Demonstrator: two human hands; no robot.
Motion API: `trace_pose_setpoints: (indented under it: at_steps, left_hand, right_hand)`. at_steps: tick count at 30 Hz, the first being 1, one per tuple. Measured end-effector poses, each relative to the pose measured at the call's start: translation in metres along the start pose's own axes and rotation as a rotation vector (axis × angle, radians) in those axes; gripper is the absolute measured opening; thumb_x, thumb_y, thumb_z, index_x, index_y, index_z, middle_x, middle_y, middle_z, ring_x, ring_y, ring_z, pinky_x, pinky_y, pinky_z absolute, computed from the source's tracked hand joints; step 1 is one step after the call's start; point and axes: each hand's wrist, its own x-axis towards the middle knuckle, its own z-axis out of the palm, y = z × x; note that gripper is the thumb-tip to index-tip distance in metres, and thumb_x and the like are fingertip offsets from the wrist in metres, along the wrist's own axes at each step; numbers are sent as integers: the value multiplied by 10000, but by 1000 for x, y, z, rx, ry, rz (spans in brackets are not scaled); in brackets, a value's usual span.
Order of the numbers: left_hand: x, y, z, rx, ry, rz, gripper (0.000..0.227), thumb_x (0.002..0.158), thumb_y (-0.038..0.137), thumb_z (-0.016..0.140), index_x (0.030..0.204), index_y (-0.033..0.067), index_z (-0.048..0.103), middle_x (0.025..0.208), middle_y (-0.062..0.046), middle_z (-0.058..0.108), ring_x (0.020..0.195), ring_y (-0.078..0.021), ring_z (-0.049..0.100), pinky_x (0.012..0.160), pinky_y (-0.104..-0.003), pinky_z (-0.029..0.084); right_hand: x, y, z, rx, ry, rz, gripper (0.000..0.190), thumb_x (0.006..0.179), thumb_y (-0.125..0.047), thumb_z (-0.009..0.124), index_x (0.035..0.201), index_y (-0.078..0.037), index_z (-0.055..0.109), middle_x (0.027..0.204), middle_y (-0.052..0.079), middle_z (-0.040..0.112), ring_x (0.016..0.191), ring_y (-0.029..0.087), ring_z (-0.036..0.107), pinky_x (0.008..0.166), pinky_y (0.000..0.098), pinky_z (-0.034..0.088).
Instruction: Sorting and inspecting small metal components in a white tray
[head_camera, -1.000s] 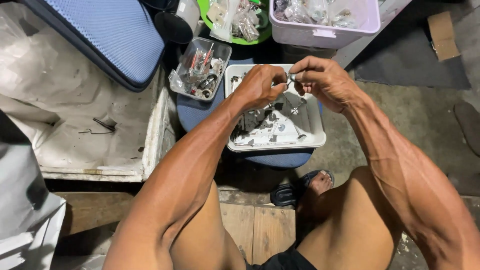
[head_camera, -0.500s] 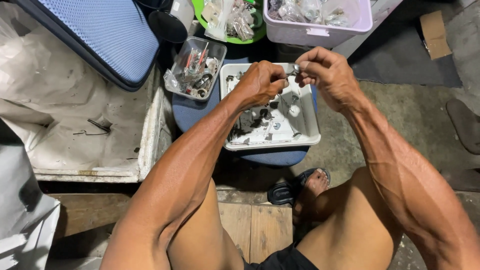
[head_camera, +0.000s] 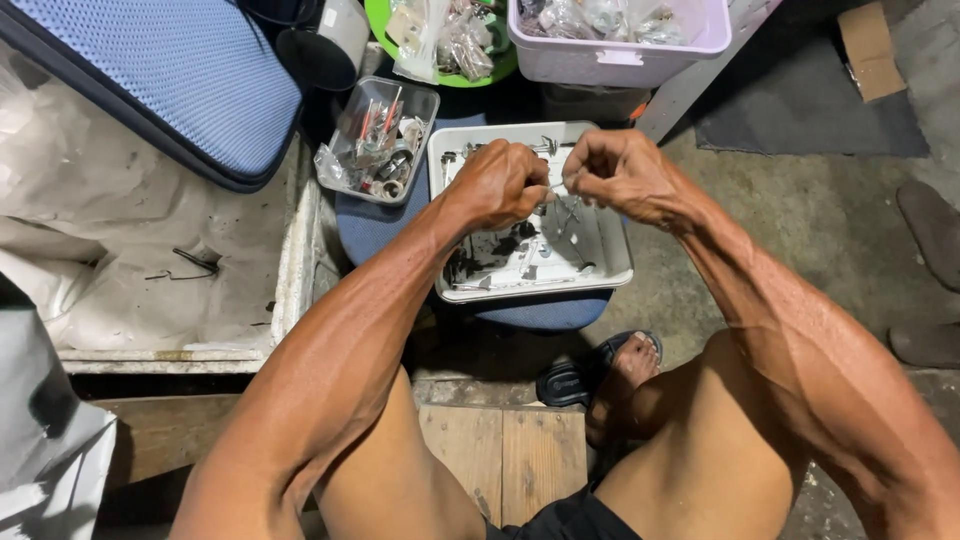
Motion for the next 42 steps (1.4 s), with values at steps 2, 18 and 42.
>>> trace_pose_setpoints:
  at_steps: [2,18,42]
  left_hand:
    - [-8,22,-10,56,-29,-24,122,918,87,693,889,68,810,705,-133,757,621,-282,710,739,-422,597]
    - [-14,25,-15,-65,301,29,188,868,164,763,984,35,689,967,-194,666,900,-353,694,829,-506,570]
    - [3,-39,14,73,42,-144,43,902,77,723,897,36,710,883,-157,638,882,-349,685,908,-490,567]
  right_hand:
    - [-4,-6,8,42,-22,26,138,830,26,671,963,33,706,696,146,654,598,162,620,540,295,543]
    - [-5,-3,2,120,38,-17,230,839,99,756,1049,80,662,786,149,621,691,202,686,628,314,588]
    - [-1,51,8,-589,-152,87,218,795,-138,780,995,-100,703,831,169,740,860,416,726,767,550,553]
